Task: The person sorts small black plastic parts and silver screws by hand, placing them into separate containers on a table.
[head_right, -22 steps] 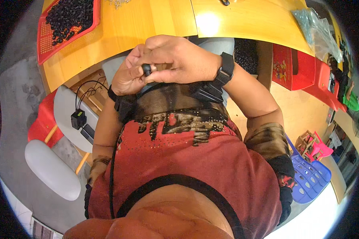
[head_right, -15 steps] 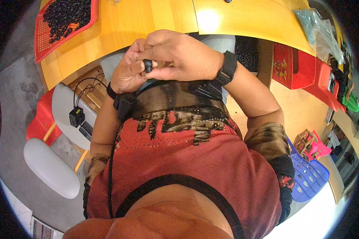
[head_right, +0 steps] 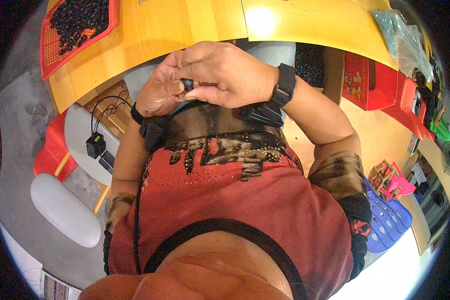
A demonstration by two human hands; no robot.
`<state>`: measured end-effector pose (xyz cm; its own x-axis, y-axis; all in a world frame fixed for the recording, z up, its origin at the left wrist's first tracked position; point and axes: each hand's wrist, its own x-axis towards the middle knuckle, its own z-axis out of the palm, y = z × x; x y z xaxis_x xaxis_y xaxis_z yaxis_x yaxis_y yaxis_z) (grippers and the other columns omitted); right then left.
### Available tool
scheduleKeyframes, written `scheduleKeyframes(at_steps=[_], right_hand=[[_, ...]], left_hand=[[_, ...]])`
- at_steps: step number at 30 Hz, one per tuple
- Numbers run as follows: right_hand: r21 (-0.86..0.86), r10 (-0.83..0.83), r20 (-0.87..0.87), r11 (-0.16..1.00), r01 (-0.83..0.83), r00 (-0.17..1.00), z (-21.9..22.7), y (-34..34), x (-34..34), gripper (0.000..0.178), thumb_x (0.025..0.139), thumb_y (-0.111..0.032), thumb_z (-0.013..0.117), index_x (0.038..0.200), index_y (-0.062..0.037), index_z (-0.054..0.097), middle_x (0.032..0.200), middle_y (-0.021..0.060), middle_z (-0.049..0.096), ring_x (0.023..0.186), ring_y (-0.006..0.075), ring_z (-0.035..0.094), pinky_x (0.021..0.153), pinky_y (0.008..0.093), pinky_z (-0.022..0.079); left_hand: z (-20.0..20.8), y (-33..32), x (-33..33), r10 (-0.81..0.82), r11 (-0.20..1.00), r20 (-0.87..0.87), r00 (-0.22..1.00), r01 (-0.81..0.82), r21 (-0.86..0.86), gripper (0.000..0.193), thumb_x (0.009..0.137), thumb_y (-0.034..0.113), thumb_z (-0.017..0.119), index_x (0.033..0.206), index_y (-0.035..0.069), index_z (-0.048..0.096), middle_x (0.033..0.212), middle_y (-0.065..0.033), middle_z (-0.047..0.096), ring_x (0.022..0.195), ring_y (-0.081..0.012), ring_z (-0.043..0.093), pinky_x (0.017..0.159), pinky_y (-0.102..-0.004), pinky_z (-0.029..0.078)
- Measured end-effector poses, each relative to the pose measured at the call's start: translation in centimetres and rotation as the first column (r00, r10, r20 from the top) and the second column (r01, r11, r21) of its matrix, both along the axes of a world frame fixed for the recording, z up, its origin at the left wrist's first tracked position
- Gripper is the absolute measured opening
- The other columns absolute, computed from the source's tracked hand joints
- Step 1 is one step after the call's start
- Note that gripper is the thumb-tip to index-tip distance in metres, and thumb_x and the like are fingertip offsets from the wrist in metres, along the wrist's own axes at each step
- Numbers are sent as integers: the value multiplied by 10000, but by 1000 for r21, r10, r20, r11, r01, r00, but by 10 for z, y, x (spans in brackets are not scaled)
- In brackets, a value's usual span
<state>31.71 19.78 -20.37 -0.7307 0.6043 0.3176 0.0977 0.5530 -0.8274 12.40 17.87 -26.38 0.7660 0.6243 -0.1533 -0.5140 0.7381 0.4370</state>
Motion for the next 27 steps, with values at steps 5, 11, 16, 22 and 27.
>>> scheduleKeyframes(at_steps=[5,11,16,22,27], right_hand=[[34,68,-29,997,-67,997,2,2,-1,252,772,-155,651,949,17,603,903,172,584,839,353,571,727,388,471],[-111,53,-143,991,-69,988,-34,5,-6,286,794,-196,657,1014,-16,634,813,119,585,708,270,544,647,338,450],[-110,-65,-75,992,56,995,-18,2,-8,300,770,-174,676,1021,-18,630,756,94,552,684,232,536,609,309,443],[-120,-295,-25,949,290,955,-7,1,-22,294,706,-107,706,977,-45,611,784,83,550,711,229,554,632,299,463],[211,-319,-83,920,330,944,-24,6,-18,259,716,-84,705,954,-41,613,830,89,578,757,235,580,655,301,481]], left_hand=[[4,-3,-4,-12,999,-82,997,15,38,348,766,59,703,1003,75,449,805,-25,576,642,-72,532,541,-173,409],[-11,-2,-5,39,999,-72,997,-40,-1,290,823,61,636,1036,80,438,853,-13,547,698,-70,530,577,-169,405],[-1,-8,-3,141,989,-27,990,-142,-48,308,838,77,620,1085,78,435,935,-56,578,811,-143,571,657,-247,476],[-12,-2,-5,200,976,136,970,-185,-115,345,882,136,563,1193,48,442,1071,-91,571,958,-196,575,823,-366,490],[-12,-1,0,199,966,287,937,-139,-217,333,924,168,493,1217,15,448,1100,-96,566,992,-180,563,872,-349,460]])
